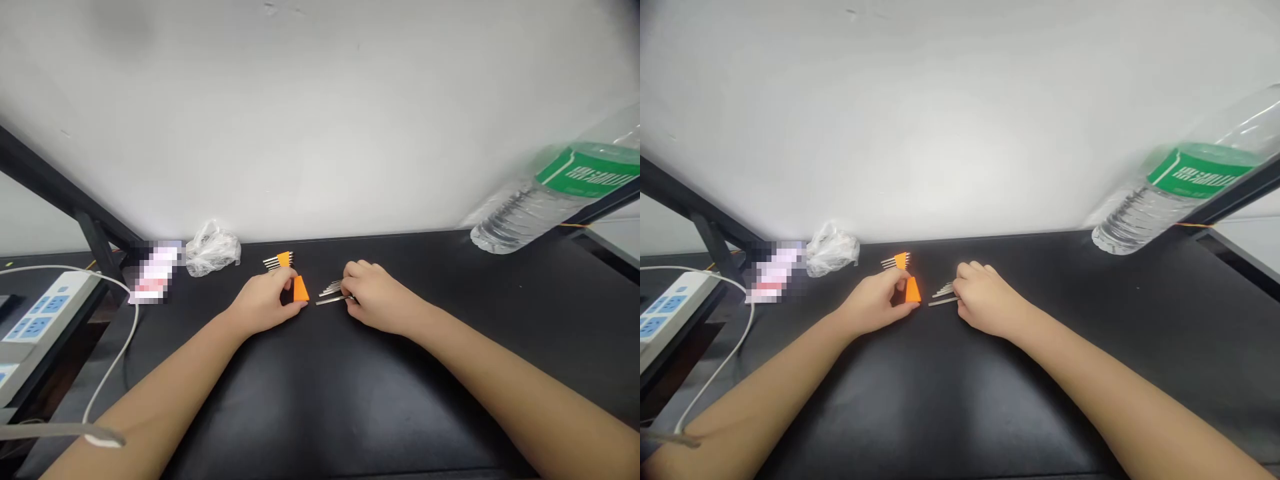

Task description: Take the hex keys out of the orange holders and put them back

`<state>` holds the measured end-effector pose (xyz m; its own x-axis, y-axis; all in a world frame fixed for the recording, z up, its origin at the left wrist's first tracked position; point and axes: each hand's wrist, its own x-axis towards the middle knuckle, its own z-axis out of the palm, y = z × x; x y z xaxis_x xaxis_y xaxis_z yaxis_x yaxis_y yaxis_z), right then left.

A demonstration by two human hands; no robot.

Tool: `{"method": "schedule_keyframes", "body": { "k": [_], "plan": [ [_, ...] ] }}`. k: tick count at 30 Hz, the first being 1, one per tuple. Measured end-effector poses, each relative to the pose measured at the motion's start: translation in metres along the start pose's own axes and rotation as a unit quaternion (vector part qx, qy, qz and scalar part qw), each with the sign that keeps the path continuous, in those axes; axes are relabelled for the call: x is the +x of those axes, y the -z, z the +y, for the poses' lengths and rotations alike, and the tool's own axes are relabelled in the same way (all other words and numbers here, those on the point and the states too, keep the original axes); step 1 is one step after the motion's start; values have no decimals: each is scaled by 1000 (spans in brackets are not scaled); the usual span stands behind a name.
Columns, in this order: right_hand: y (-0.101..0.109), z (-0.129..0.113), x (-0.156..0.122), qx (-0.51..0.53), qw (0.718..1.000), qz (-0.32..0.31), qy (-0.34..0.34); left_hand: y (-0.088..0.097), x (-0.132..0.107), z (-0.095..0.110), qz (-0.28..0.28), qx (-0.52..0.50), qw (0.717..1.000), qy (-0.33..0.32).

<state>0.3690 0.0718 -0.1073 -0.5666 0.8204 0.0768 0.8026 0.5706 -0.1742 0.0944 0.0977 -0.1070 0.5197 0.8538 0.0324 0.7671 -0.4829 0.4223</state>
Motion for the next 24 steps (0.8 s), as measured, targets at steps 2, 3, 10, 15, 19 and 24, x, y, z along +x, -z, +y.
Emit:
{"method": "schedule_keyframes", "body": {
  "k": [2, 3, 10, 15, 19, 24],
  "plan": [
    [0, -2, -1, -9, 1000, -1, 2, 0, 0, 0, 1, -2, 1000, 2],
    [0, -3, -2, -6, 1000, 0, 5, 0, -1, 0, 1, -4, 1000, 4],
    [2, -2, -5, 112, 991, 57, 38, 3, -3, 2, -1, -16, 1000, 10],
    [2, -2, -4, 133, 986, 81, 54, 3, -4, 3, 8, -26, 1000, 4],
    [1, -5, -5, 170, 981, 77, 54, 1, -5, 4, 13, -32, 999, -6],
    [-1, -18, -1, 405, 913, 30, -47, -7, -9, 8, 36, -57, 997, -47]
  ]
}}
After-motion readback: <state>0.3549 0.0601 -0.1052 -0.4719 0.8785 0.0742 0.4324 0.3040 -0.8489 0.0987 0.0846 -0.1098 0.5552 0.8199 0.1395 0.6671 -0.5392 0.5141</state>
